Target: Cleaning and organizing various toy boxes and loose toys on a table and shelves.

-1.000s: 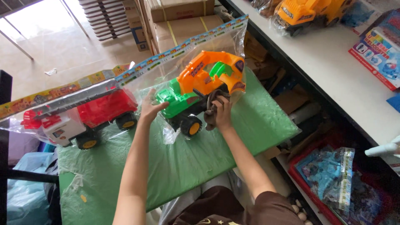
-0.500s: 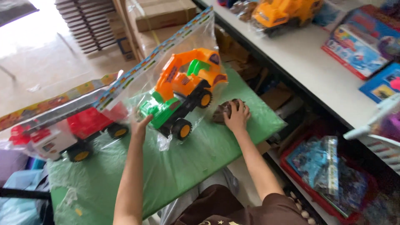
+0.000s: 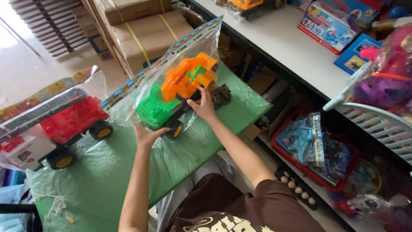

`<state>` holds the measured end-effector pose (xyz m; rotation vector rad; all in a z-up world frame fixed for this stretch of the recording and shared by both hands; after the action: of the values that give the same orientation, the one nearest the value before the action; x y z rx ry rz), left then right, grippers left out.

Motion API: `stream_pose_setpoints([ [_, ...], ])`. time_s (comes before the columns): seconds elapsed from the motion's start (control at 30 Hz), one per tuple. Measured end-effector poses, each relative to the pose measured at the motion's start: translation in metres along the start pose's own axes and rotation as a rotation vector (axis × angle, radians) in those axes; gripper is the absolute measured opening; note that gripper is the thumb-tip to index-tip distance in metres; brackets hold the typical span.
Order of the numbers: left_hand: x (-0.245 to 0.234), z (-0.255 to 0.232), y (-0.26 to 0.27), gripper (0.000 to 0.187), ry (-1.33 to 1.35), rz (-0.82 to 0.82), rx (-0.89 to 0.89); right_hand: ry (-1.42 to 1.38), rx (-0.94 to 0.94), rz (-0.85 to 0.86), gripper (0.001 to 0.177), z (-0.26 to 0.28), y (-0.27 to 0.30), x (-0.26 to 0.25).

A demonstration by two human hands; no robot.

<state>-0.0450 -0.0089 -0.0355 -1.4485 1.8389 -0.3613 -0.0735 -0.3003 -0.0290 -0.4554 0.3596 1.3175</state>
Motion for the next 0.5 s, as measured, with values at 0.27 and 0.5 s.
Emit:
stream_pose_setpoints([
  [0.27, 0.006, -0.024, -0.015, 0.111, 0.042, -0.07, -0.238, -0.217, -0.097, -0.045, 0.077, -0.019, -0.002, 0.014],
  [0.5, 0.017, -0.077, -0.032, 0.102, 0.038, -0.21, -0.138, -0.334, -0.065, 0.022, 0.076, 0.012, 0.022, -0.017],
])
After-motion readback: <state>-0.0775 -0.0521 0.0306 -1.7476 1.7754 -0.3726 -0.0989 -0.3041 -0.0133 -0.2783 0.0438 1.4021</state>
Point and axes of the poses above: each hand's wrist, its own y-axis away from the middle knuckle, its own x-axis out of the palm, z = x × y, the point moved 3 cm from there along -y, towards the middle knuckle, and after that the axes turned 15 degrees about z, right-handed, at the moved point
